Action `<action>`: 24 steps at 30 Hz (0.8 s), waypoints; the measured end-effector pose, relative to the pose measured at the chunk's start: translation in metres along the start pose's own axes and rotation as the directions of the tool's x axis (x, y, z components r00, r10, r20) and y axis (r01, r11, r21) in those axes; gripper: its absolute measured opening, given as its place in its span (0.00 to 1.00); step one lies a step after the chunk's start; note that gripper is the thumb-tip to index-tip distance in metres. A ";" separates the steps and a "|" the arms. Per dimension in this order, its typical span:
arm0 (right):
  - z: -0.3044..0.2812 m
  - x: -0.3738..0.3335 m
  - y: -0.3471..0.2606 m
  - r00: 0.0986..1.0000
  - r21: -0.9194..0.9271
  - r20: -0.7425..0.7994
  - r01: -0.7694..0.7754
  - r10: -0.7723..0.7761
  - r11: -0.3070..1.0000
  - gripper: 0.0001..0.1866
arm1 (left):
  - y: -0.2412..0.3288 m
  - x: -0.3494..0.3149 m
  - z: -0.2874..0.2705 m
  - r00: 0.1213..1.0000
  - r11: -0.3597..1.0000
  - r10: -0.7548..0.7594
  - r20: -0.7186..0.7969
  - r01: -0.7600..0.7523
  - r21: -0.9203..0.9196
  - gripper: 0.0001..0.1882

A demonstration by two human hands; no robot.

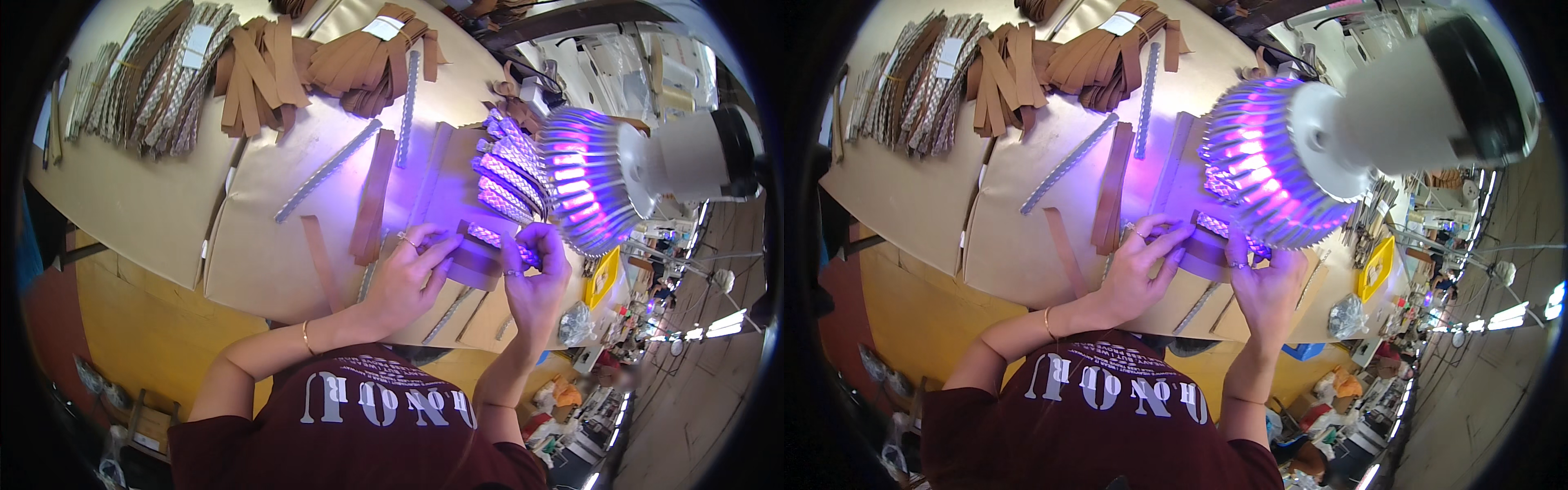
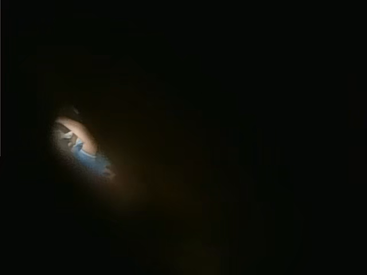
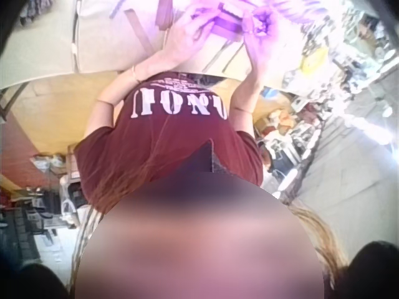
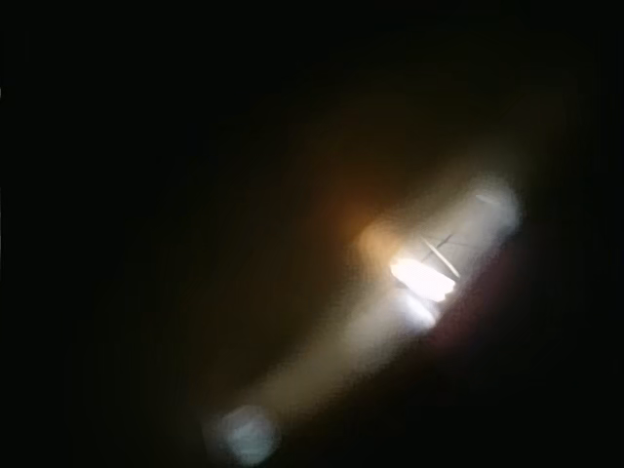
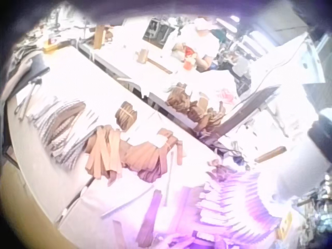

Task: The person wraps braided rope around a cardboard form, secures it with a paper strip, and repeats the process with additional rope segments. The person handles rope and paper strips by hand on a workbench under a purple lamp.

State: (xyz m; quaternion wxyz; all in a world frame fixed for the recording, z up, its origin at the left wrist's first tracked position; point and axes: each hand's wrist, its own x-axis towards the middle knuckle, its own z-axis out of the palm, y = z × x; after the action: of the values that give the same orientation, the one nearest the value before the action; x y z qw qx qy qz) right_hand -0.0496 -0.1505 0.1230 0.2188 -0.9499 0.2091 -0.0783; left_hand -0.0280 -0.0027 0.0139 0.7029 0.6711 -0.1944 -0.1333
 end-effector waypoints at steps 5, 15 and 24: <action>0.013 0.006 -0.013 0.995 0.161 0.064 -0.082 0.072 0.983 0.09 | -0.005 -0.002 0.002 1.000 1.000 0.001 0.024 -0.001 0.025 0.19; 0.015 0.009 -0.019 0.979 0.203 0.089 -0.200 0.186 0.958 0.09 | -0.009 -0.002 -0.001 0.997 0.998 0.064 0.051 -0.066 0.025 0.23; 0.018 0.013 -0.017 0.986 0.150 0.089 -0.153 0.141 0.977 0.08 | -0.008 -0.001 -0.002 0.997 0.999 0.043 0.070 -0.044 0.016 0.24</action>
State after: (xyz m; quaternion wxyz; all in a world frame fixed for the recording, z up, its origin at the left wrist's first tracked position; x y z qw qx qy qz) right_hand -0.0277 -0.1348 0.1155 0.3057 -0.9141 0.2633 -0.0407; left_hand -0.0278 -0.0007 0.0058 0.6925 0.6677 -0.2348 -0.1396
